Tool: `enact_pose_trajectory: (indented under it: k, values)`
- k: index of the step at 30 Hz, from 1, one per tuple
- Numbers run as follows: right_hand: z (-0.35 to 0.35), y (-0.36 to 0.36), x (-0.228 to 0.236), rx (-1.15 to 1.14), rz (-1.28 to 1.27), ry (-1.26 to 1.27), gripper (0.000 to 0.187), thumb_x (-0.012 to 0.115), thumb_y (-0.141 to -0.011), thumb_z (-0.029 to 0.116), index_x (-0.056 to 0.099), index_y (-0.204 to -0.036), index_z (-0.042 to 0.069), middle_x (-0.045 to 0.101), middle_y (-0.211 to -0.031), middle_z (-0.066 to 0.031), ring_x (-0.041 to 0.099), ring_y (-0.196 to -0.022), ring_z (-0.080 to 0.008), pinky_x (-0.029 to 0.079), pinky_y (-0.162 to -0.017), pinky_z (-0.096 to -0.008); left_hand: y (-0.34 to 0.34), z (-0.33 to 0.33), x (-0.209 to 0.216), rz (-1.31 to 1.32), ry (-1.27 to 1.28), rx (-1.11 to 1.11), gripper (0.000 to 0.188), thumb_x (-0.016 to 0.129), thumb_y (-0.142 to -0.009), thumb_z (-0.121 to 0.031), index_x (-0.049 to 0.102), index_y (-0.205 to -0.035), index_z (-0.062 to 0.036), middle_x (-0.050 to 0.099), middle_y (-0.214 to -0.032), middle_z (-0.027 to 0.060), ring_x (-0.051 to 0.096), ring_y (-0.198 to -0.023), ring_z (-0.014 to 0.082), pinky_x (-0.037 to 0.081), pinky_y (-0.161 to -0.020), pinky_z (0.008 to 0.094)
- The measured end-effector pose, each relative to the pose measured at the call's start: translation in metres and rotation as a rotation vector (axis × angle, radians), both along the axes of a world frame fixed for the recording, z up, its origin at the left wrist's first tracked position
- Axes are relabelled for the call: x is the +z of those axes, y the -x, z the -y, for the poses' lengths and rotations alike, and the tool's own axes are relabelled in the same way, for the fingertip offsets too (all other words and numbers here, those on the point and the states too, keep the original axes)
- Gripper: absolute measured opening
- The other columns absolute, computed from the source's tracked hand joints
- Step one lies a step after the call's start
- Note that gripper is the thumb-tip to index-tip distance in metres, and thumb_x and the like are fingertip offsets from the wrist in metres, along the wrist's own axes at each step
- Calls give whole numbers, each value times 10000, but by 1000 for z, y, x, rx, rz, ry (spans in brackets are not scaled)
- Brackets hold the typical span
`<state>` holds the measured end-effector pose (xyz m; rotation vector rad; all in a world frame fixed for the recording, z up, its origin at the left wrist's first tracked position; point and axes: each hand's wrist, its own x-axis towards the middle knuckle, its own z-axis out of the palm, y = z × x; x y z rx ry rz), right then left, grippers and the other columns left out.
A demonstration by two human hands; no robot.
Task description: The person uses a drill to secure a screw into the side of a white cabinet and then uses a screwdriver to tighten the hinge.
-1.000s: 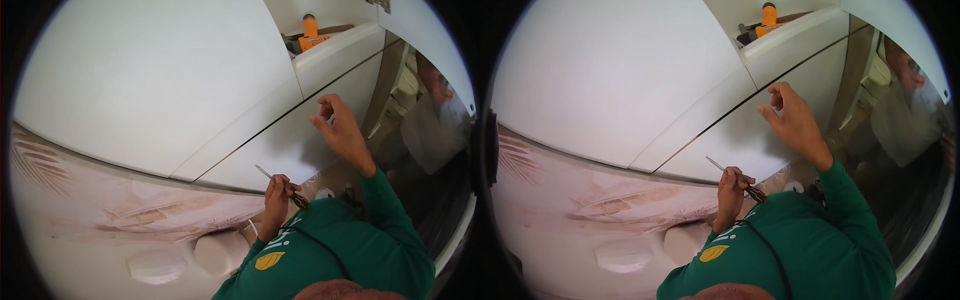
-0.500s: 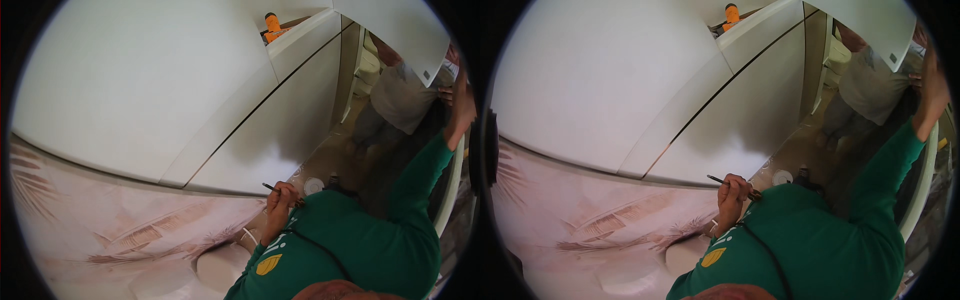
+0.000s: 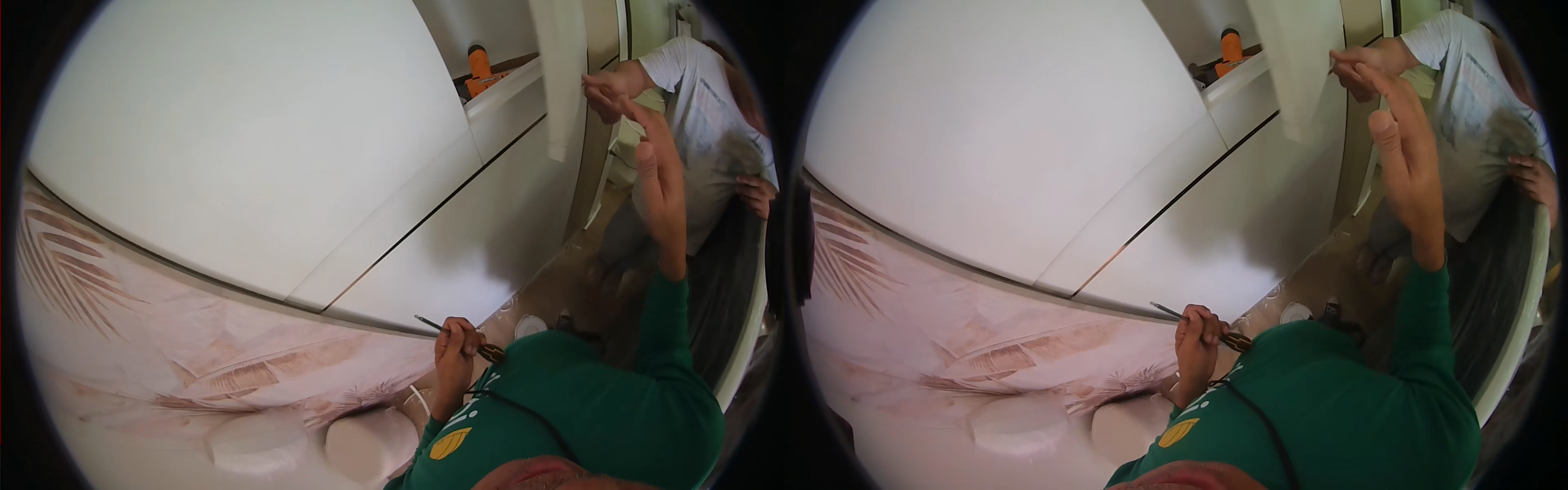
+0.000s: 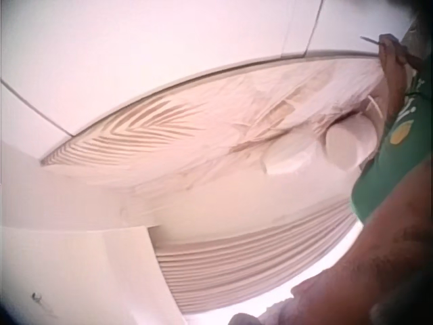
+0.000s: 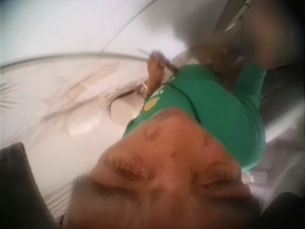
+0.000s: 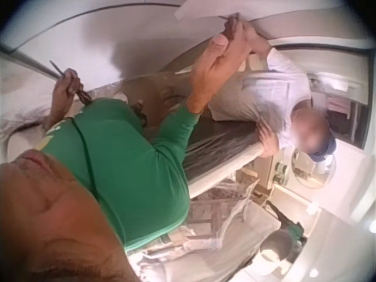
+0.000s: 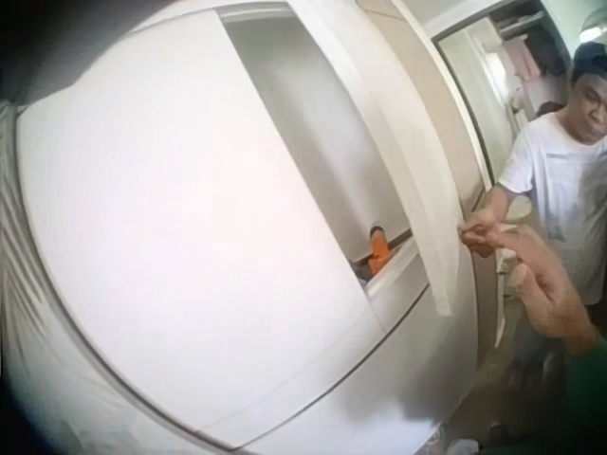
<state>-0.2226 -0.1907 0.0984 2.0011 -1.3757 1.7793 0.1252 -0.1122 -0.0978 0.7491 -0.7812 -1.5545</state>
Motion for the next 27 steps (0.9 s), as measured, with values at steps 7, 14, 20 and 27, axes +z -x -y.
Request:
enact_pose_trajectory:
  k: [7, 14, 20, 27]
  values:
    - [-13, -2, -30, 290, 212, -336, 471, 485, -1121, 379, 689, -1077, -44, 619, -923, -93, 579, -867, -175, 463, -800, -314, 3, -13, 12, 389, -37, -176, 220, 517, -1126, -258, 607, -1082, -62, 517, -760, -1, 498, -734, 100, 448, -763, 293]
    - [-6, 16, -54, 459, 232, -578, 483, 553, -1100, 401, 682, -915, -26, 588, -749, -36, 539, -712, -119, 434, -664, -283, 39, -16, 51, 839, 196, -763, 216, 623, -1060, -243, 648, -1184, -68, 629, -905, 21, 573, -849, 123, 446, -766, 290]
    - [-6, 28, -61, 596, 203, -720, 441, 581, -1089, 370, 680, -916, -23, 589, -728, -33, 539, -684, -115, 452, -642, -288, 52, -5, 58, 840, 167, -815, 256, 651, -1042, -284, 652, -1192, -76, 623, -885, 54, 559, -824, 119, 438, -742, 292]
    - [-8, 19, -53, 626, 176, -793, 436, 594, -1083, 374, 675, -932, -27, 588, -730, -41, 549, -676, -122, 469, -634, -299, 65, 18, 70, 856, 204, -903, 279, 668, -1032, -306, 646, -1188, -75, 607, -796, 51, 538, -730, 111, 418, -673, 298]
